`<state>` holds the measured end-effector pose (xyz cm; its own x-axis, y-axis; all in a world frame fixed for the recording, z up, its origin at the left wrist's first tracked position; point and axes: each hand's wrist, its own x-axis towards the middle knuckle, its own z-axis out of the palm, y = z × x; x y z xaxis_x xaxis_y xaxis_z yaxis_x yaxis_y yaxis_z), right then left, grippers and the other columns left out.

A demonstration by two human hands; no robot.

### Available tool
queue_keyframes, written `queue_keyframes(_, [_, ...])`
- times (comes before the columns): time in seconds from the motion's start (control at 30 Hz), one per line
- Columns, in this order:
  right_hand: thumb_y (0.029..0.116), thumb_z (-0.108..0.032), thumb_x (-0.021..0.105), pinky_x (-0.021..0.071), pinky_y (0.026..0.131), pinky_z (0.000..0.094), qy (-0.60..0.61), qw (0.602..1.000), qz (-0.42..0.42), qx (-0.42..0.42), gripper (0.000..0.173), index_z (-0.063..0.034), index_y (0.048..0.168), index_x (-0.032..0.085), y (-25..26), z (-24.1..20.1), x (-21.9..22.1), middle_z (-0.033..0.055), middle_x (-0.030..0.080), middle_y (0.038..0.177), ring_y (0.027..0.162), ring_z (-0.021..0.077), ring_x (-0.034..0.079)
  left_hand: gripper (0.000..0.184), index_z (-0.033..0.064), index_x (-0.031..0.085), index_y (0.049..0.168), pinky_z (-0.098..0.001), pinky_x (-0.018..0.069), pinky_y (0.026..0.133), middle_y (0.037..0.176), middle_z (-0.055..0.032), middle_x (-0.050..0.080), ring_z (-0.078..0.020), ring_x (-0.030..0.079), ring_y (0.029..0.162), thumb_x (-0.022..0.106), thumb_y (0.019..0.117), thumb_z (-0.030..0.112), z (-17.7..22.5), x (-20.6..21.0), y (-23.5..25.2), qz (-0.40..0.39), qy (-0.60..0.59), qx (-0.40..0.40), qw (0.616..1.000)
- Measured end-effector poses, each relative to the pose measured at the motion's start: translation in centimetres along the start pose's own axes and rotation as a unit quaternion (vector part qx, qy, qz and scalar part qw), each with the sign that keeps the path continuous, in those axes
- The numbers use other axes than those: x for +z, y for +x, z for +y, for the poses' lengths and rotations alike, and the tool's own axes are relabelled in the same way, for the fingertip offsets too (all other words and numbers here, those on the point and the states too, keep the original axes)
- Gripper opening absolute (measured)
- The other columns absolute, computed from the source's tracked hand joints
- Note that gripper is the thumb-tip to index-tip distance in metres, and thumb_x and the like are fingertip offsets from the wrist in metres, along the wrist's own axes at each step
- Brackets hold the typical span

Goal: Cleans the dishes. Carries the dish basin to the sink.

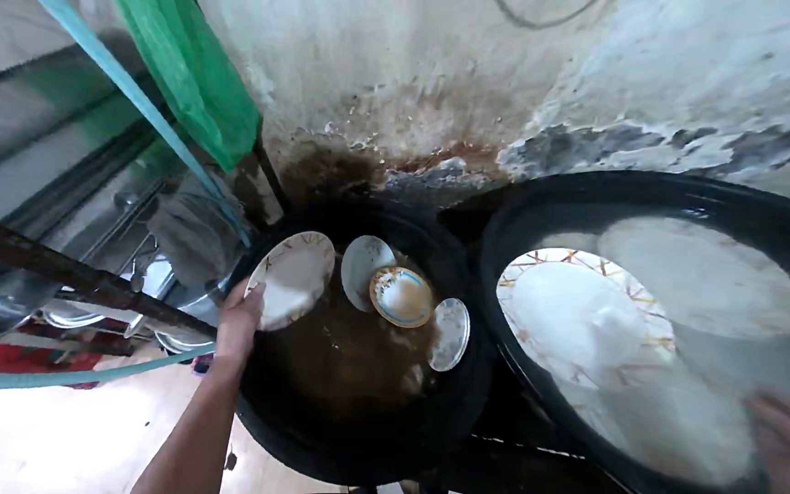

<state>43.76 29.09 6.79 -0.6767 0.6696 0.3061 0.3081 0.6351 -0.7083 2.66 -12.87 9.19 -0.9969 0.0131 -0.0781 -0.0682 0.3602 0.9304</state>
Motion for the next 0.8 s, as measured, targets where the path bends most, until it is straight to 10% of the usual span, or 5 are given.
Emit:
queue_keyframes(0.2, [0.1071,-0.022,0.049,0.0343,0.12,0.0486,0.016,0.979,-0.102,-0.175,0.038,0.0013,0.134,0.062,3.0,-8.3,7.5,0.0253,0.052,0.148,0.144,0.0334,0.044,0.026,0.0022,0.066,0.126,-0.0313,0.0547,0.093,0.114,-0.0052,0.07,-0.0068,0.066,0.1,0.053,0.1045,0.007,4.1,-1.1,-2.8,-0.007,-0.045,0.097,0.994])
queue_keyframes(0.37, [0.0874,-0.024,0.072,0.0538,0.105,0.038,0.282,0.926,-0.224,0.11,0.096,-0.0198,0.165,0.014,6.6,-14.4,14.9,0.0075,0.04,0.161,0.135,0.0195,0.056,0.031,0.0105,0.054,0.136,-0.0401,0.0595,0.089,0.114,-0.0047,0.069,-0.0151,0.069,0.101,0.049,0.1057,0.009,4.8,3.9,-5.4,-0.092,-0.333,-0.013,0.938])
queue_keyframes(0.5, [0.1007,-0.011,0.056,0.063,0.082,0.0371,0.474,0.827,-0.178,0.245,0.039,-0.016,0.139,0.052,8.0,-15.1,15.7,0.0066,0.072,0.114,0.094,0.0191,0.073,0.034,0.013,0.05,0.142,-0.0425,0.0596,0.087,0.115,-0.0081,0.069,-0.019,0.07,0.099,0.049,0.1076,0.015,5.5,9.0,-6.7,-0.172,-0.376,-0.104,0.905])
queue_keyframes(0.63, [0.1015,-0.01,0.05,0.0608,0.058,0.0271,0.471,0.849,-0.049,0.236,0.019,-0.0164,0.115,0.063,7.6,-11.4,11.2,-0.0011,0.074,0.087,0.069,0.0092,0.071,0.048,0.01,0.047,0.15,-0.0455,0.0494,0.101,0.14,-0.0111,0.059,-0.0223,0.059,0.122,0.043,0.1101,0.038,6.3,12.1,-6.1,-0.354,-0.142,-0.064,0.922])
queue_keyframes(0.8, [0.1088,-0.013,0.041,0.061,0.08,0.0264,0.351,0.9,0.047,0.254,0.024,-0.0117,0.133,0.041,3.7,-3.7,0.7,-0.0105,0.065,0.104,0.09,0.0019,0.068,0.045,0.0013,0.057,0.14,-0.0569,0.0465,0.106,0.138,-0.0235,0.059,-0.0363,0.057,0.127,0.045,0.1106,0.033,1.3,17.6,-0.8,-0.274,0.029,-0.052,0.96])
